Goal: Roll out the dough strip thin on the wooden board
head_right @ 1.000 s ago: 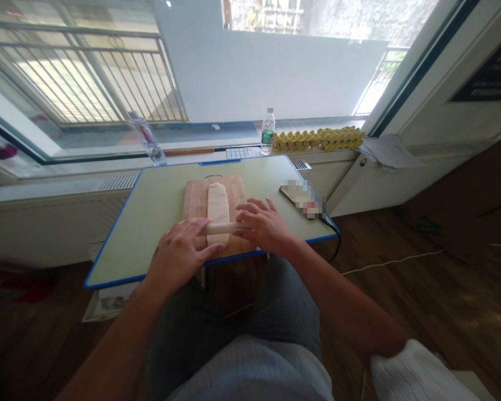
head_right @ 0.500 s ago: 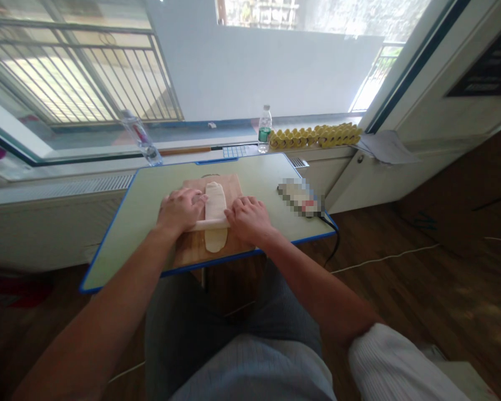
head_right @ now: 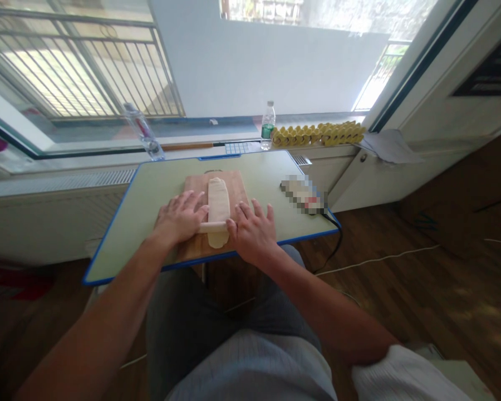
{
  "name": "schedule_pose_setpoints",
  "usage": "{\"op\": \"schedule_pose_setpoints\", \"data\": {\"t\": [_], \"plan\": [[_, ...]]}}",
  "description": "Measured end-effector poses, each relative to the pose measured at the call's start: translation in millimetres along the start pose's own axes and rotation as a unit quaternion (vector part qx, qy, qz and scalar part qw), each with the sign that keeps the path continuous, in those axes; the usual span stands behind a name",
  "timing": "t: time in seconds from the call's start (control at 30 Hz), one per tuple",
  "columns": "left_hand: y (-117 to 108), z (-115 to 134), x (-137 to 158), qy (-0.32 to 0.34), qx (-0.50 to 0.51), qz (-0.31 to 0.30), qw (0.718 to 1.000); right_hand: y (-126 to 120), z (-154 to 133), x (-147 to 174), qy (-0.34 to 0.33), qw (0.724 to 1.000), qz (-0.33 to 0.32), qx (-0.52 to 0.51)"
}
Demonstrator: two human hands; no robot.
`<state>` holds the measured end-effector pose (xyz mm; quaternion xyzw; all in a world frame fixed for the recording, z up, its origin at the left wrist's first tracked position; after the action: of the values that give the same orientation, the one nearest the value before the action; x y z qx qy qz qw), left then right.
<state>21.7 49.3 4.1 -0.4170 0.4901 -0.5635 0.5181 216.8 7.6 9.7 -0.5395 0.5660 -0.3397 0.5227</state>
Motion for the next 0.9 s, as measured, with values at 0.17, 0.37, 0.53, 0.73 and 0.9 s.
{"op": "schedule_pose_setpoints", "data": {"t": [0.17, 0.37, 0.53, 0.73, 0.9], "plan": [[-4, 10, 26, -0.012, -0.010, 0.017, 1.000, 1, 2, 15, -0.010, 1.000, 0.018, -0.021], [-8, 20, 47, -0.003, -0.028, 0.061, 0.998, 4, 6, 31, -0.032, 0.998, 0.045, -0.037], [-4, 21, 56, 0.014, -0.033, 0.084, 0.996, 4, 8, 40, -0.050, 0.995, 0.071, -0.057], [0, 22, 65, 0.030, -0.024, 0.107, 0.994, 2, 7, 49, -0.068, 0.989, 0.101, -0.084], [1, 24, 73, 0.038, -0.021, 0.128, 0.991, 6, 9, 57, -0.080, 0.983, 0.130, -0.097]]}}
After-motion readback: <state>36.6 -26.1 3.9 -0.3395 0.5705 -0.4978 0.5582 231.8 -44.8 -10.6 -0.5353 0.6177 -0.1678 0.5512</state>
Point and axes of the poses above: each hand's wrist, its own x-axis away from the middle knuckle, its own y-axis out of the palm, z = x × y, the point moved 7 cm from there along -x, towards the middle knuckle, and after that the axes turned 10 degrees about y, right-handed, at the moved point
